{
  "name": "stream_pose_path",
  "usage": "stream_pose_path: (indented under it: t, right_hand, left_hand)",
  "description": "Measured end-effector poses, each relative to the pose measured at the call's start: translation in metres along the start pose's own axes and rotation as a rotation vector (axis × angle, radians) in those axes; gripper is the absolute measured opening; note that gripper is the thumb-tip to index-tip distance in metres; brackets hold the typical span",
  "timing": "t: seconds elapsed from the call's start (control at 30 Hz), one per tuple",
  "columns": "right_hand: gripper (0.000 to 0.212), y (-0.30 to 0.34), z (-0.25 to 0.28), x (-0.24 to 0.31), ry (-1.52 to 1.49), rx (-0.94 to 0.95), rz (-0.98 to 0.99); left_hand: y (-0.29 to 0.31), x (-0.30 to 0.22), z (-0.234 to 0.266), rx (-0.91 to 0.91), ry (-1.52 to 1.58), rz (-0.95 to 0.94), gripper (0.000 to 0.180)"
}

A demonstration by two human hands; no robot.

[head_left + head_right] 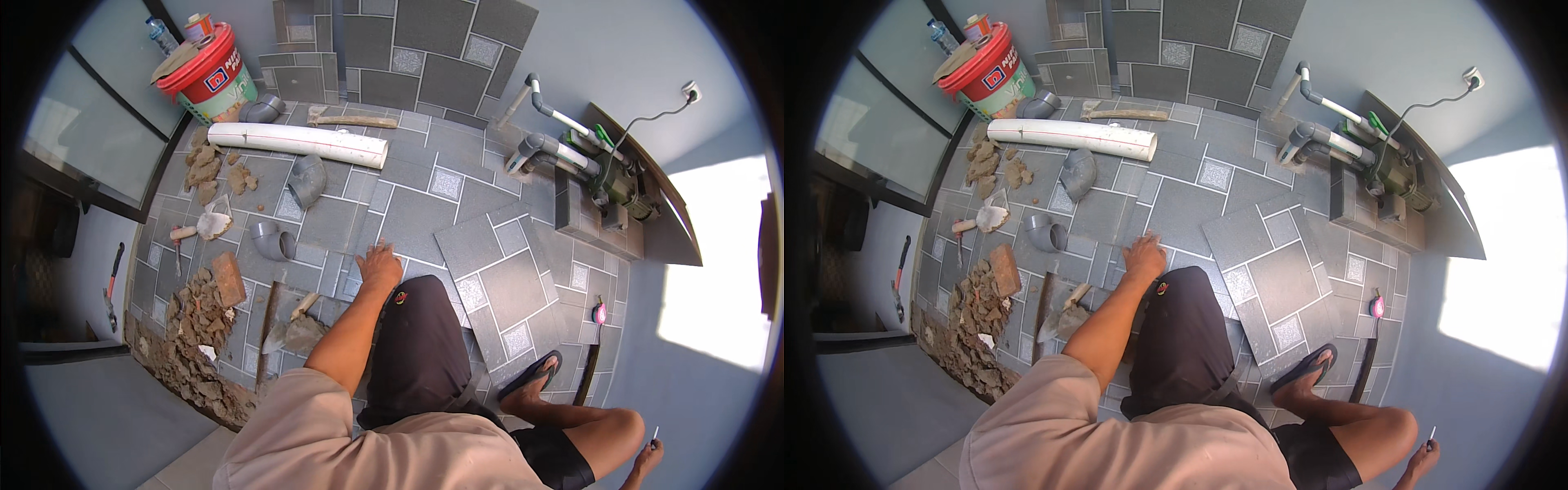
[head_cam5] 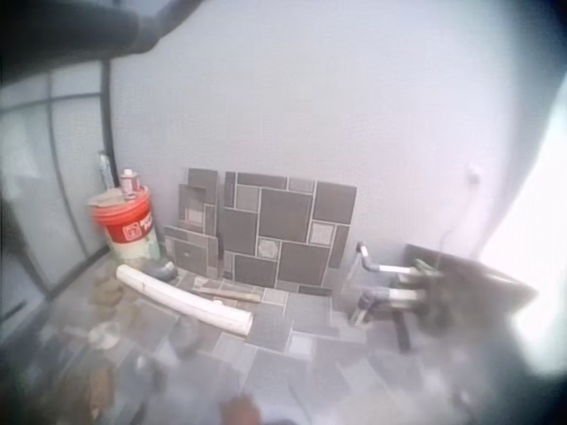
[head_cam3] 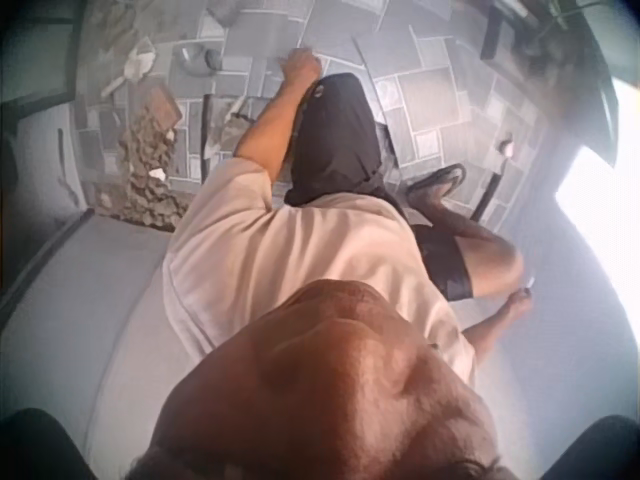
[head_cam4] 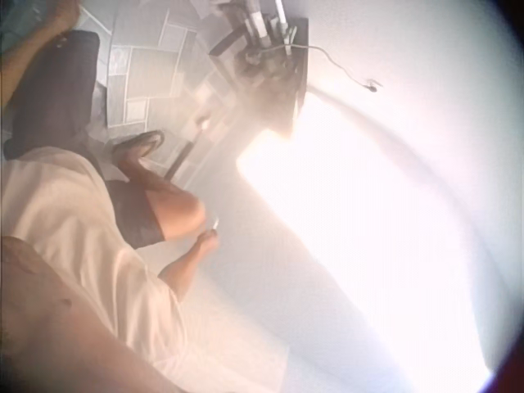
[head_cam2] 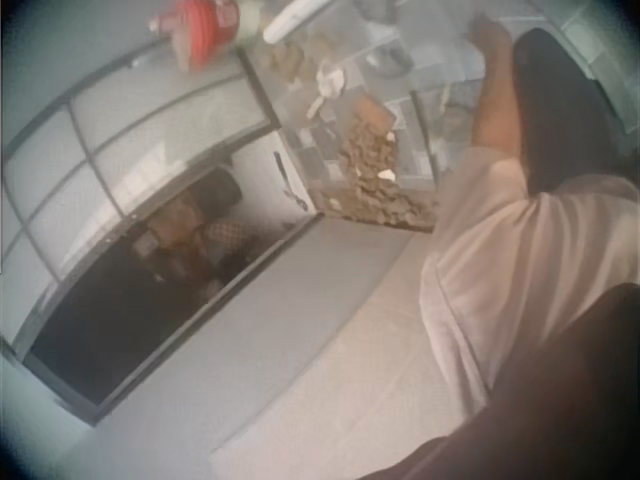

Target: The person measures a section of the tiled floor using a tape measure and marks the measurements on a loose tile with a marker. The person then picks up the marked tile and places it on the floor.

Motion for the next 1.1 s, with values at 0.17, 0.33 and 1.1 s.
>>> stream_pose_path:
  t: [0.17,0.33,1.1]
  right_hand:
    - [0.027,0.000,0.012,0.015,0.298,0.006,0.062]
    - [0.018,0.018,-0.041,-0.006,0.220,-0.078,0.260]
    - [0.029,-0.075,-0.104,0.024,0.274,-0.082,0.430]
  left_hand:
    - [0.012,0.004,0.001,0.067,-0.060,0.001,0.058]
    - [0.001,0.009,0.017,0.140,-0.113,0.055,0.056]
    - [-0.013,-0.042,0.014,0.075,-0.014,0.093,0.044]
Point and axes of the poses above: each hand's wrist, its own y-axis away from the middle knuckle, its own z-axis out of the back of the hand, x = y × z, the point moved 3 cm from there along -y, towards the middle knuckle, and after that the axes turned 4 degrees about -x, right-handed, at the moved point
